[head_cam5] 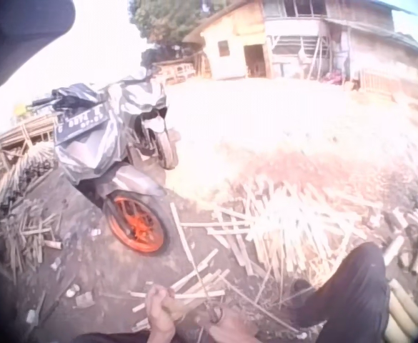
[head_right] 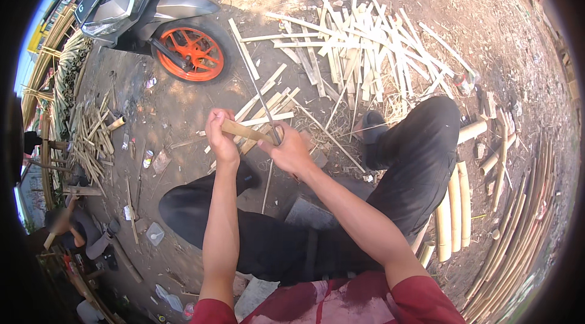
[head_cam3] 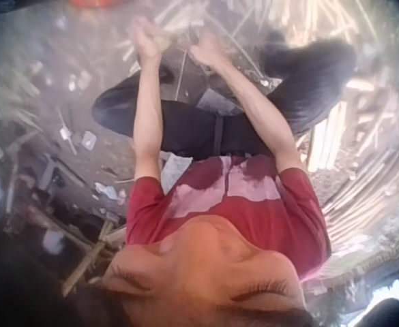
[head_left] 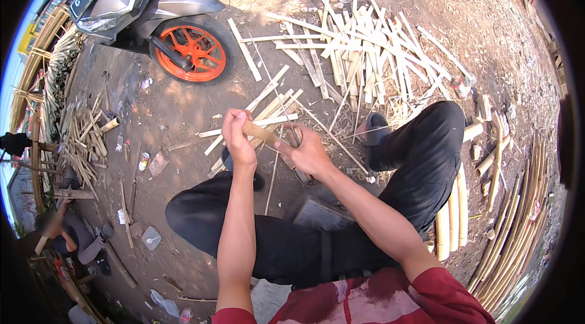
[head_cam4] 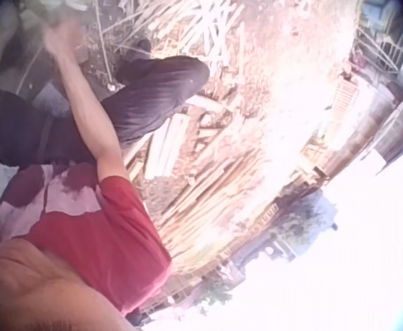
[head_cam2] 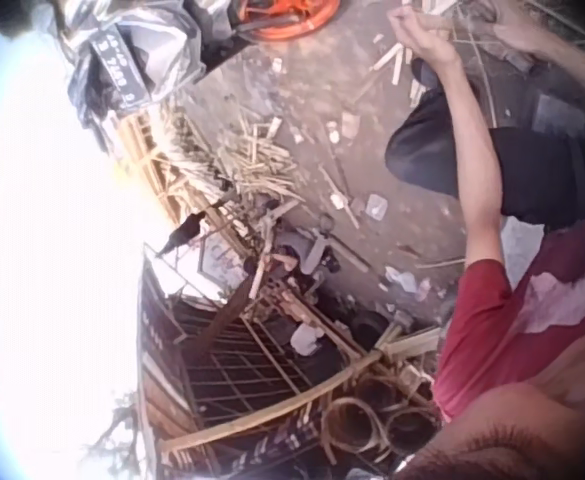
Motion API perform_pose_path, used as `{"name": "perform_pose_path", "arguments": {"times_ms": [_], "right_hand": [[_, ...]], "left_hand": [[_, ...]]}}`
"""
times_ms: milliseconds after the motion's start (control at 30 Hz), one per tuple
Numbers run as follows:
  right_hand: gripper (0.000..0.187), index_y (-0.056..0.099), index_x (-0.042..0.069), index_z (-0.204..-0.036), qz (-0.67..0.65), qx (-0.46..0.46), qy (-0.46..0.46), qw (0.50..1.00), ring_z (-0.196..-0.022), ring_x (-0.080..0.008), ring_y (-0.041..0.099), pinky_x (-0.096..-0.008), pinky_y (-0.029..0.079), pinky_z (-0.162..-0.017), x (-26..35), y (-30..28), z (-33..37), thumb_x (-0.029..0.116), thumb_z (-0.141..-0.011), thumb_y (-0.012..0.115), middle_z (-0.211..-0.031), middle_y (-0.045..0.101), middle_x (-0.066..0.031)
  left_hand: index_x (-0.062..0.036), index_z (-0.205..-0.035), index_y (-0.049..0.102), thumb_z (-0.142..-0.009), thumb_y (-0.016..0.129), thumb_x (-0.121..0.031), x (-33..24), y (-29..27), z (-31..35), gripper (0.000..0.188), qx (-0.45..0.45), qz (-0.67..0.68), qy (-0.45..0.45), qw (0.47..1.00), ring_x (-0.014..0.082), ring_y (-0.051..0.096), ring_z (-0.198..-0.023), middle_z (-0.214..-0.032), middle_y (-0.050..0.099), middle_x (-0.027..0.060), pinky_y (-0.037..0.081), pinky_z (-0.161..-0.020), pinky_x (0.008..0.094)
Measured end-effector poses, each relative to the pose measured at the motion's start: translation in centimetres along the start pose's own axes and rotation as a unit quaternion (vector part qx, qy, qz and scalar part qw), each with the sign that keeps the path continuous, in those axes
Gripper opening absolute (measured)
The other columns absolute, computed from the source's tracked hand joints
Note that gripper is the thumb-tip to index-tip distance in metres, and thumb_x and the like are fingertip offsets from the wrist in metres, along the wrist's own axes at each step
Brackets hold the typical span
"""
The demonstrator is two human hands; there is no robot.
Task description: The person uses a large knife to shave and smooth thin bamboo strips, pulling the blade along the length of the wood while holding the strips by hand.
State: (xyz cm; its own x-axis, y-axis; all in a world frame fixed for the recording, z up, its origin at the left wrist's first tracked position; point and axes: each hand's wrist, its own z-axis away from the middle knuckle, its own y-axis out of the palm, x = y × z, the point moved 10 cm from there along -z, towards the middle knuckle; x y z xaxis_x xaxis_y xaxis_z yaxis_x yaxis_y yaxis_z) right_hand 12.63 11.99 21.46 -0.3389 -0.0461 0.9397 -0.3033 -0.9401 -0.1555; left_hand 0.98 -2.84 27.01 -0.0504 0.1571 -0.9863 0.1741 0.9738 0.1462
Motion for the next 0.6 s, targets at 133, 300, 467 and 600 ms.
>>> {"name": "perform_pose_path", "arguments": {"times_ms": [133, 300, 467, 600], "right_hand": [[0.029, 0.071, -0.002, -0.1, -0.013, 0.014, 0.012, 1.0, -0.078, -0.0261, 0.07, -0.0394, 0.052, -0.075, 1.0, 1.9, -1.8, 0.023, -0.087, 0.076, -0.079, 0.071, -0.0146], [0.016, 0.068, 0.002, -0.083, 0.052, 0.002, 0.007, 0.999, -0.064, -0.0198, 0.066, -0.0377, 0.05, -0.061, -1.6, 0.7, -1.6, 0.017, -0.088, 0.071, -0.068, 0.068, -0.009], [0.01, 0.067, 0.0, -0.082, -0.045, 0.085, 0.109, 0.989, -0.053, -0.0157, 0.063, -0.033, 0.049, -0.051, -7.9, -0.1, 1.0, 0.01, -0.083, 0.069, -0.065, 0.067, -0.0077], [0.016, 0.069, -0.003, -0.086, 0.087, 0.131, 0.175, 0.972, -0.064, -0.0224, 0.07, -0.0362, 0.055, -0.06, -13.4, 0.1, 3.1, 0.012, -0.084, 0.07, -0.076, 0.072, -0.0155]], "left_hand": [[-0.0048, -0.086, 0.054, -0.096, 0.055, -0.021, -0.3, 0.5, 0.3, 0.019, 0.053, -0.012, 0.009, 0.998, 0.0102, 0.045, -0.079, -0.081, 0.052, 0.0008, 0.036, -0.075, 0.0277], [-0.0047, -0.086, 0.058, -0.101, 0.06, -0.019, -1.8, -0.3, 0.2, 0.021, 0.019, -0.051, 0.019, 0.998, 0.0047, 0.043, -0.074, -0.078, 0.051, -0.0052, 0.034, -0.067, 0.024], [-0.0031, -0.086, 0.058, -0.103, 0.062, -0.023, -2.6, -1.3, 0.6, 0.027, 0.012, -0.147, 0.038, 0.988, 0.0051, 0.045, -0.067, -0.072, 0.051, -0.0043, 0.038, -0.059, 0.0251], [-0.0011, -0.083, 0.053, -0.103, 0.062, -0.022, -5.1, 1.3, 1.5, 0.03, -0.008, -0.28, 0.164, 0.946, 0.0106, 0.046, -0.062, -0.069, 0.05, 0.0025, 0.041, -0.057, 0.0303]]}}
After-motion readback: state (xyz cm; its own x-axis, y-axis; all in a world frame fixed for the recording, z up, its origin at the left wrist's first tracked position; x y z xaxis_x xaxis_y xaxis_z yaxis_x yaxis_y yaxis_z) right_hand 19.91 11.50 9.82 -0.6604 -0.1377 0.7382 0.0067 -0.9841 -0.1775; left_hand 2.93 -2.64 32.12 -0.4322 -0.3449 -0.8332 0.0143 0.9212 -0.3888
